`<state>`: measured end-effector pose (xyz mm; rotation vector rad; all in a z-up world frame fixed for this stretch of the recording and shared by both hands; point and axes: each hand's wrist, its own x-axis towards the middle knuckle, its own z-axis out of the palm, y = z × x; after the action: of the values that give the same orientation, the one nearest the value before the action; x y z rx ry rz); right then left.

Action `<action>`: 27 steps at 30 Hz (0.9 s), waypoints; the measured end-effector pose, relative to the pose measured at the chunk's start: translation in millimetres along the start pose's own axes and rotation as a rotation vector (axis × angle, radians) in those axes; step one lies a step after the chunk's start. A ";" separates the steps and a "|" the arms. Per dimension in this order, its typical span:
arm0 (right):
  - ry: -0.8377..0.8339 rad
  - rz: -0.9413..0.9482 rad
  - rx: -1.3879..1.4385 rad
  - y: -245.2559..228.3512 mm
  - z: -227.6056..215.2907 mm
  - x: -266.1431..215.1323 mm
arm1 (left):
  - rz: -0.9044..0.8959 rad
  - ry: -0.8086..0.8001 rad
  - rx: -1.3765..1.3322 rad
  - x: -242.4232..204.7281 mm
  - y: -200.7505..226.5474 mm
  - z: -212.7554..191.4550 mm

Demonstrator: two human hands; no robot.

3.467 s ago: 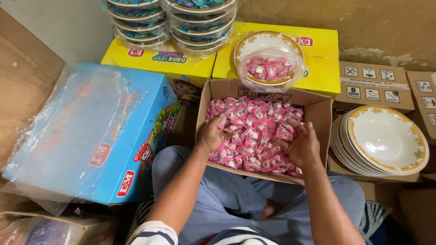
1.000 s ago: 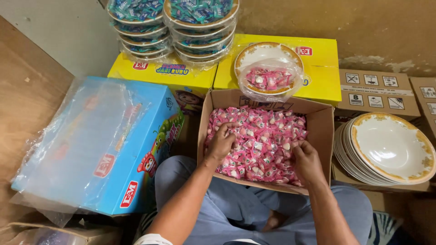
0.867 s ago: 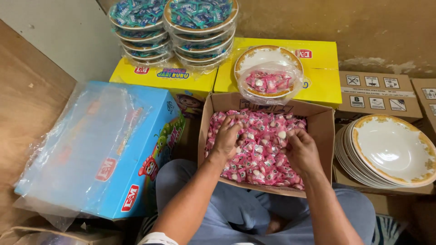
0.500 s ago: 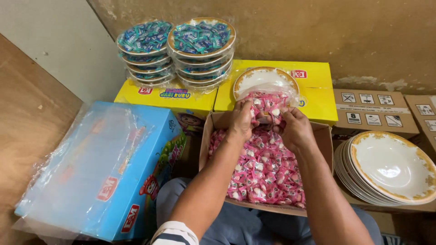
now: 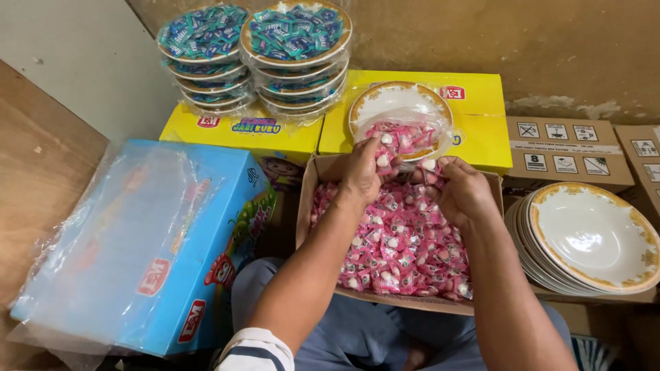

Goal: Packing pink and blue candies into boxes and containers for shipping

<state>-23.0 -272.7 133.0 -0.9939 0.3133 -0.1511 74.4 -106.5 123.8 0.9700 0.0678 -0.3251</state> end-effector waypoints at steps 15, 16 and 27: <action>0.162 -0.083 -0.948 -17.6 52.8 43.0 | -0.031 0.022 -0.133 39.1 10.4 18.7; 0.069 -0.213 -1.196 -16.3 52.8 39.3 | 0.039 0.040 0.095 11.8 22.1 24.7; -0.458 -0.239 -1.718 18.9 52.9 108.4 | 0.152 0.184 0.577 -56.5 6.9 -97.9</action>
<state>96.4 -249.2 123.2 -2.7095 -0.2076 0.1991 31.5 -9.1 85.1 1.5673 0.0693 -0.1111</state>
